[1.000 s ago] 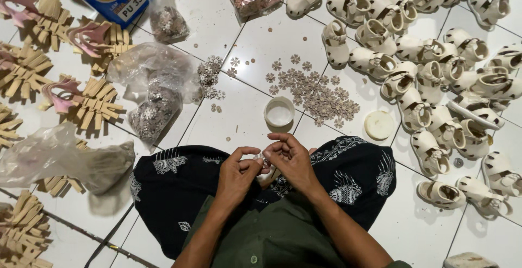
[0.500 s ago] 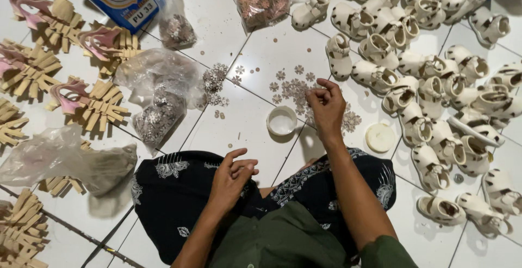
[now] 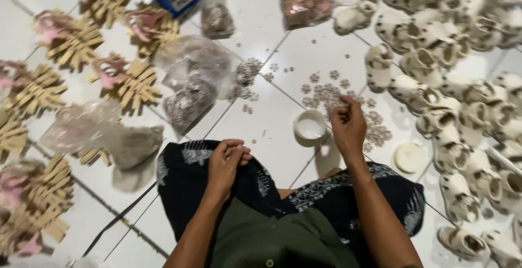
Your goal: The person sits on the floor and repeatedly picks up small flower-shaped pieces and cylindrical pins, then inserts the pins into the center of the pieces. The person handles the parts one at a time and places the assembled units back on the floor.
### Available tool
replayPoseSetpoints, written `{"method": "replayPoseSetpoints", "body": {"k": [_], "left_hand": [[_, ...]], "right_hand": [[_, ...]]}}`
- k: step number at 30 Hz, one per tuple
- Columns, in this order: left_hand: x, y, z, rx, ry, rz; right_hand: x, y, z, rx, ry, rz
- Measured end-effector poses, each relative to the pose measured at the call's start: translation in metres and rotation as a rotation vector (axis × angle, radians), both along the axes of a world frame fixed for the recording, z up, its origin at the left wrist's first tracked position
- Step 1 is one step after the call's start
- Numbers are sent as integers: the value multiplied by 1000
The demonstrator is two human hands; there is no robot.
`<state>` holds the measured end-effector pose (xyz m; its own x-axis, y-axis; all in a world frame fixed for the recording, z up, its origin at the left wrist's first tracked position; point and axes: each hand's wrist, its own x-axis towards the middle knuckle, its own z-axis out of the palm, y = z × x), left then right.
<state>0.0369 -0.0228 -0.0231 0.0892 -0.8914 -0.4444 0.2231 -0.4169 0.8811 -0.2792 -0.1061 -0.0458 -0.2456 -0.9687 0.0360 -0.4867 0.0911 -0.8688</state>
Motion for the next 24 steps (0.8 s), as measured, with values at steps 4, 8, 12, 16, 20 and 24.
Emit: {"method": "replayPoseSetpoints", "body": {"k": [4,8,12,16,20,24], "left_hand": [[10,-5,-18,-50,36,63],[22,-3,-24,57,19,104],[34,3,-20,-18,22,96],[42,2,-24,-79,60,36],[38,5,-36,-33,1,0],[33,0,-40,0,13,-40]], "right_hand": [[67,-1,-14,24,67,300],[133,2,-36,376,51,426],[166,15,-53,266,109,534],[174,-5,-63,121,57,366],[177,-52,-64,-38,219,278],[183,-75,-60,-55,433,331]]}}
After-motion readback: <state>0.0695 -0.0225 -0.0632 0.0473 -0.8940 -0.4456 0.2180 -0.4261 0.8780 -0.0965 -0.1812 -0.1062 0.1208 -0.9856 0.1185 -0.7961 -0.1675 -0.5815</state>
